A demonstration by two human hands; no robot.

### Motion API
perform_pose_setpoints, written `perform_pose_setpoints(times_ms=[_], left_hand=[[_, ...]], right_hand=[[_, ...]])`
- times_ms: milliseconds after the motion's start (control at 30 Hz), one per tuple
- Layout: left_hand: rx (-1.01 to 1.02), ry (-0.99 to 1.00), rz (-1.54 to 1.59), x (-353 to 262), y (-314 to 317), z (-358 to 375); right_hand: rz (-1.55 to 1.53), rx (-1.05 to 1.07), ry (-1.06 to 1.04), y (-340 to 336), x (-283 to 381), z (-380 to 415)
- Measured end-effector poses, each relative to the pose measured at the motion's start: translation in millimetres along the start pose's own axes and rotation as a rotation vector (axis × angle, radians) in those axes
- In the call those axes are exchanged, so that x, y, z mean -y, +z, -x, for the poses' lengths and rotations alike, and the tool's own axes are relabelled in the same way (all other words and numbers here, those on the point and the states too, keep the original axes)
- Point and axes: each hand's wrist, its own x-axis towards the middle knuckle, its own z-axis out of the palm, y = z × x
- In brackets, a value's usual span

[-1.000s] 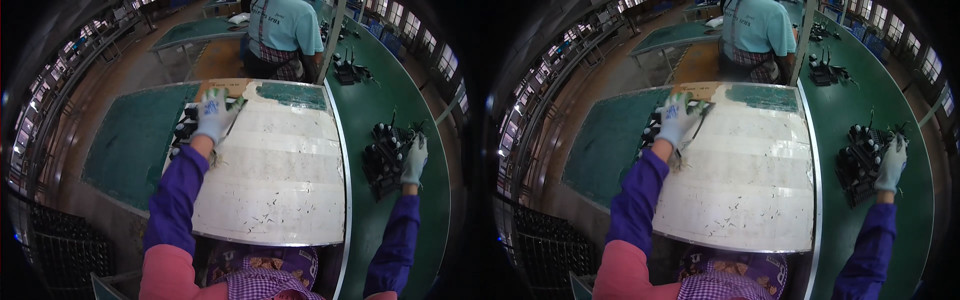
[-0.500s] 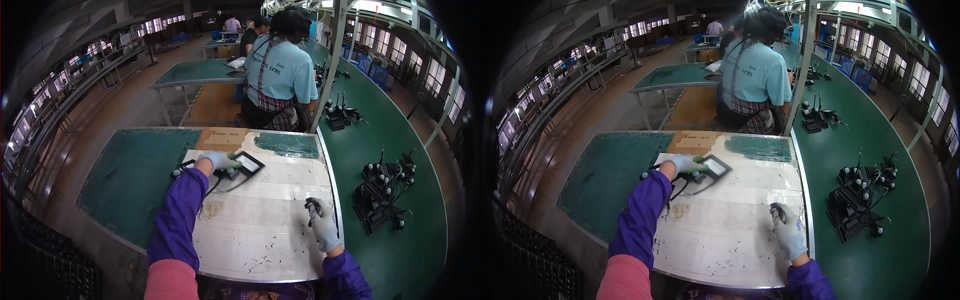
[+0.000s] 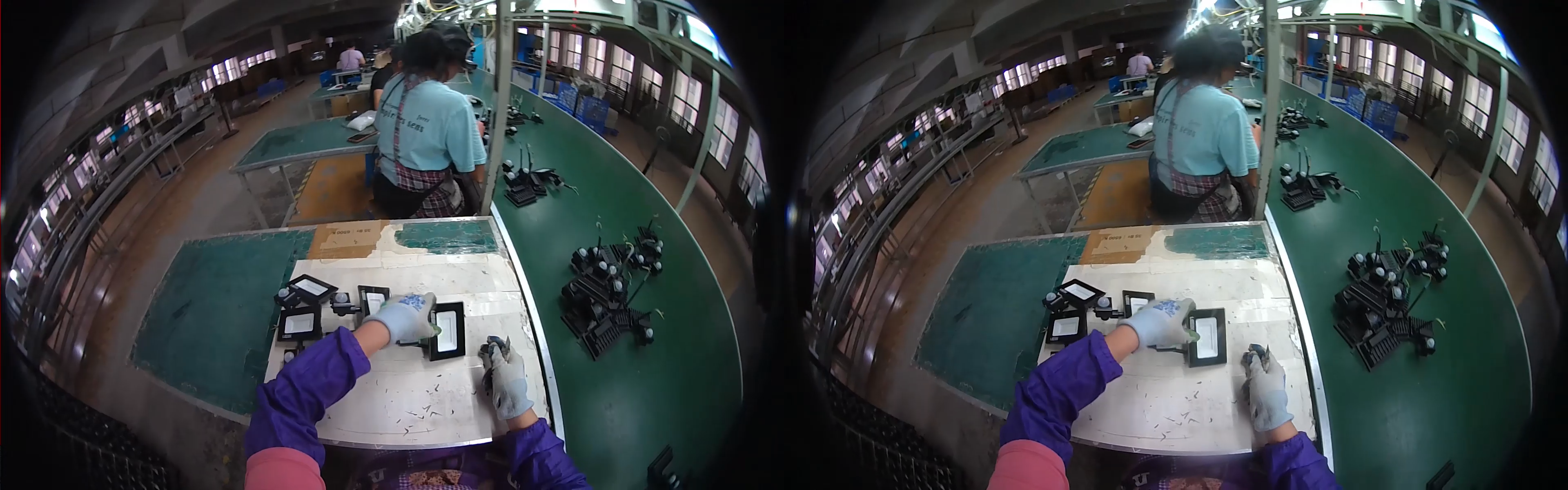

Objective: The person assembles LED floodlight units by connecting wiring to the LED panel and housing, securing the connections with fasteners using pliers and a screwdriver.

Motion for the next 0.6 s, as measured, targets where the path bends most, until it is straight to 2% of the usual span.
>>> perform_pose_setpoints(times_ms=[33, 133, 200, 267, 300, 333, 400, 433, 467, 533, 600], left_hand=[[-0.069, 0.065, 0.068, -8, 6, 2], [0.048, 0.069, 0.241, -34, 2, 4], [-0.070, 0.087, 0.336, -54, 0, 19], [-0.159, 0.118, 0.710, -48, 30, 9], [-0.132, 0.064, 0.977, -61, 28, 17], [-0.091, 0.094, 1.323, -69, 32, 23], [-0.007, 0.119, 1.772, -86, 45, 33], [0.020, 0.163, 1.933, -98, 50, 42], [0.097, 0.333, 2.173, -88, 83, 34], [-0.014, 0.163, 2.230, -111, 100, 44], [0.081, 0.104, 2.381, -126, 114, 51]], right_hand=[[-0.022, -0.010, 0.005, 0, 2, 4], [-0.086, -0.024, 0.033, -10, 10, 21], [-0.180, -0.067, 0.011, -21, 13, 32], [-0.214, -0.119, -0.022, -34, 16, 42], [-0.205, -0.090, 0.030, -41, 21, 51], [-0.216, -0.038, 0.032, -46, 25, 56], [-0.262, 0.125, -0.004, -55, 26, 68], [-0.329, 0.162, 0.034, -57, 27, 73], [-0.389, 0.157, 0.007, -57, 35, 79], [-0.311, 0.129, 0.020, -66, 36, 79], [-0.164, 0.100, 0.022, -73, 42, 81]])
